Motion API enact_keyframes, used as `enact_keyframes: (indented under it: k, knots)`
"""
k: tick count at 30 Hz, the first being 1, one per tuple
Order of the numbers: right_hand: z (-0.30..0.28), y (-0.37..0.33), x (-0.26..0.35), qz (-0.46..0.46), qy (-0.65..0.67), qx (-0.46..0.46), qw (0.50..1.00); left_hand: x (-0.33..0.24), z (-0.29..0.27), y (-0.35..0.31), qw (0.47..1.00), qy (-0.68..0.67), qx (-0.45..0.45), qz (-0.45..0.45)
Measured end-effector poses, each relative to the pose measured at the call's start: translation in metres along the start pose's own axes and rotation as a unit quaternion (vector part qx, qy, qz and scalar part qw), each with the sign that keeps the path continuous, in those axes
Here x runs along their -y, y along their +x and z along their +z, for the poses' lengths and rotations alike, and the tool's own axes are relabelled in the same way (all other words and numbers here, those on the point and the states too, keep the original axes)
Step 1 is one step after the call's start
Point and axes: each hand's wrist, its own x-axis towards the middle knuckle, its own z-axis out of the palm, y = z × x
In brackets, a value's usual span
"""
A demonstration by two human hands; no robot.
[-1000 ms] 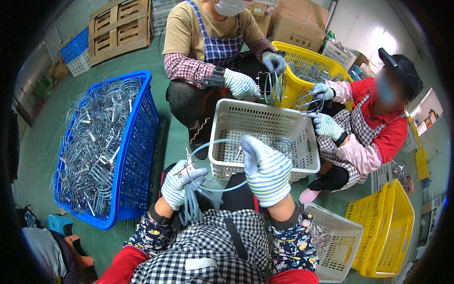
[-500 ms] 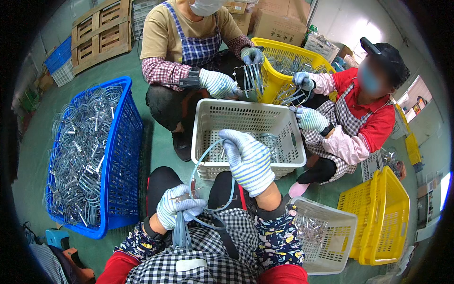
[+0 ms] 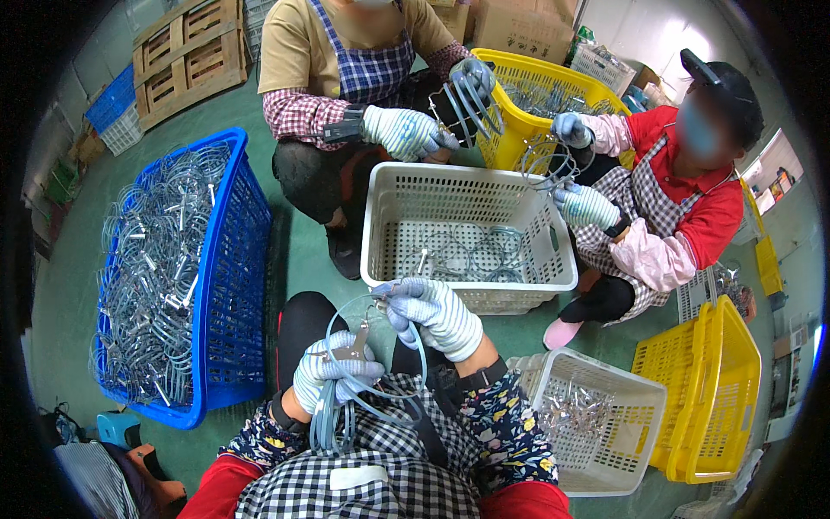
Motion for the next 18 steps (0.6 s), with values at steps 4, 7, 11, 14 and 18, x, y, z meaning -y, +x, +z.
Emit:
enact_keyframes:
  k: [4, 7, 11, 14, 18]
  knots:
    - [0.011, 0.003, 0.013, 0.038, -0.156, -0.115, 0.98, -0.006, 0.002, 0.009, 1.0, -0.018, -0.012, 0.0]
    - [-0.003, -0.005, 0.023, -0.16, -0.354, -0.265, 0.882, -0.01, -0.006, 0.024, 0.835, 0.462, 0.004, 0.3]
    - [0.057, -0.017, 0.034, -0.283, -0.689, -0.152, 0.65, -0.006, -0.009, 0.038, 0.802, 0.523, -0.065, 0.281]
    - [0.056, -0.008, 0.02, -0.277, -0.682, -0.148, 0.661, -0.008, -0.009, 0.038, 0.769, 0.561, -0.081, 0.295]
    - [0.063, -0.007, -0.002, -0.267, -0.74, -0.121, 0.606, -0.003, -0.016, 0.041, 0.762, 0.568, -0.087, 0.299]
